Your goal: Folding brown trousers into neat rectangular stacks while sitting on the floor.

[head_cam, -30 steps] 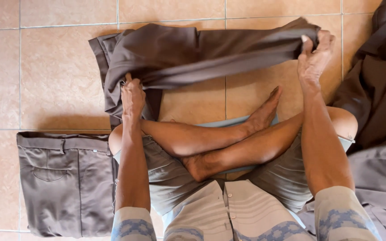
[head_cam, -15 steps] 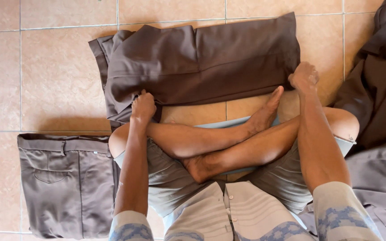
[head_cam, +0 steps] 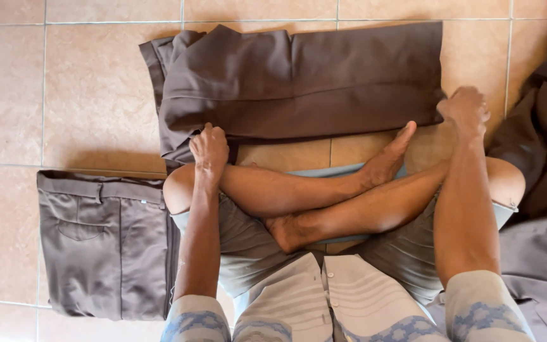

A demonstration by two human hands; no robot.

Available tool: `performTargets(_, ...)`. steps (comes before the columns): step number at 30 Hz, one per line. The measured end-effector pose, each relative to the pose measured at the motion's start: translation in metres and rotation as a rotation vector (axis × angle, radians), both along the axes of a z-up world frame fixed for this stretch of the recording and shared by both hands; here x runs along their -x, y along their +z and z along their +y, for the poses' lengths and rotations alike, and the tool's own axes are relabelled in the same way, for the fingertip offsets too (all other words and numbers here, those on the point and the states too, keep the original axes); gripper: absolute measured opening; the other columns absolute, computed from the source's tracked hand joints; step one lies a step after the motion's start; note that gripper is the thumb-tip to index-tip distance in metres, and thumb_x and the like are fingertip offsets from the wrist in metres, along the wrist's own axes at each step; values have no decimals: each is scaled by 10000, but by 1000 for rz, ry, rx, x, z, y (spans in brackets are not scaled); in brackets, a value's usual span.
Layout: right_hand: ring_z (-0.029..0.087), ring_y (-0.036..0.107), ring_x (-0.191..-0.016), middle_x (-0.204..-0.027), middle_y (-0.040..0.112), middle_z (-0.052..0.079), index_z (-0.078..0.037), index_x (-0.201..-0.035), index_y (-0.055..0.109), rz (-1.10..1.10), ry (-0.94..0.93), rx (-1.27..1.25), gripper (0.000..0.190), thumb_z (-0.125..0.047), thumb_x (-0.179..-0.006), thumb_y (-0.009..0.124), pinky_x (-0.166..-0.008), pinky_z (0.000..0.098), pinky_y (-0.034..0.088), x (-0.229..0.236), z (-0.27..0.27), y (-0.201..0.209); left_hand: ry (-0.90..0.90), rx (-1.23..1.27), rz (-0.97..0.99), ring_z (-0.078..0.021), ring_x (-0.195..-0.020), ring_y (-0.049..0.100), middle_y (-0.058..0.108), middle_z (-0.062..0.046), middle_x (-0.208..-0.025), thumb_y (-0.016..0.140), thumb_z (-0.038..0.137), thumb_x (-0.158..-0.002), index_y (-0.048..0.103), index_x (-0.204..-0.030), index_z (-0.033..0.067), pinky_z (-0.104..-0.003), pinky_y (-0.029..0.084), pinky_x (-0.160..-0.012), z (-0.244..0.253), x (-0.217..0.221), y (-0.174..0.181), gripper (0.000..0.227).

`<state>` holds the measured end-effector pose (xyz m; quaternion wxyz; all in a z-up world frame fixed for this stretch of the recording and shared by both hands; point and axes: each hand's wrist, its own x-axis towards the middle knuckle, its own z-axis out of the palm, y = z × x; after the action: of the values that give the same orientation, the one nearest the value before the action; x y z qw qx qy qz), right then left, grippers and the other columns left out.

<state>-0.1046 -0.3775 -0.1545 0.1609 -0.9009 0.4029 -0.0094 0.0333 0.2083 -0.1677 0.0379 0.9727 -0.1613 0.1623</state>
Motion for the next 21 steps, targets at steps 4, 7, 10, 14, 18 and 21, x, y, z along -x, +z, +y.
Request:
performTargets(4, 465, 675, -945, -1060, 691, 303, 101, -1135, 633, 260, -36, -134, 372, -141, -858, 690, -815, 546, 532, -6, 19, 2, -25, -131, -26, -316, -686, 576, 590, -275, -1028, 689, 3, -805, 669, -767, -9, -446, 503, -614, -3, 6, -17, 45)
performTargets(7, 465, 668, -1026, -1146, 679, 305, 78, -1286, 551, 265, -47, -136, 596, -357, -950, 780, -874, 566, 519, -11, 14, -10, -126, -109, -201, -335, -874, 526, 493, -303, -1331, 711, 0, -726, 641, -905, 8, -482, 445, -801, -24, 11, 36, 193)
performTargets(10, 397, 667, -807, -945, 697, 241, 49, -1072, 623, 224, -52, -196, 415, -280, -911, 821, -736, 507, 530, -11, -1, -32, -244, -171, -10, -318, -906, 572, 566, -208, -1293, 728, 73, -684, 707, -955, 55, -491, 391, -911, -40, 16, 46, 273)
performTargets(14, 294, 594, -711, -810, 621, 119, -13, -886, 633, 63, 55, -238, 246, -124, -827, 845, -673, 427, 504, -11, -24, -65, -186, -207, 336, -357, -1300, 547, 629, -171, -1381, 586, 200, -902, 753, -1111, 101, -666, 275, -1049, -31, 5, -46, 285)
performTargets(18, 199, 496, -720, -844, 564, 58, -12, -859, 584, -339, 275, -277, 300, -78, -848, 876, -680, 338, 474, -12, 6, -36, 68, -238, 584, -324, -1332, 470, 552, -189, -1438, 542, 210, -967, 804, -1098, 191, -617, 186, -1056, -30, -34, -6, 294)
performTargets(21, 168, 514, -720, -847, 579, 54, -30, -926, 601, -362, 254, -409, 249, -101, -899, 838, -660, 298, 468, -16, 29, -6, 174, -130, 519, -374, -1480, 370, 443, -215, -1577, 631, 150, -872, 800, -1072, 207, -795, -79, -1111, -20, -40, -14, 268)
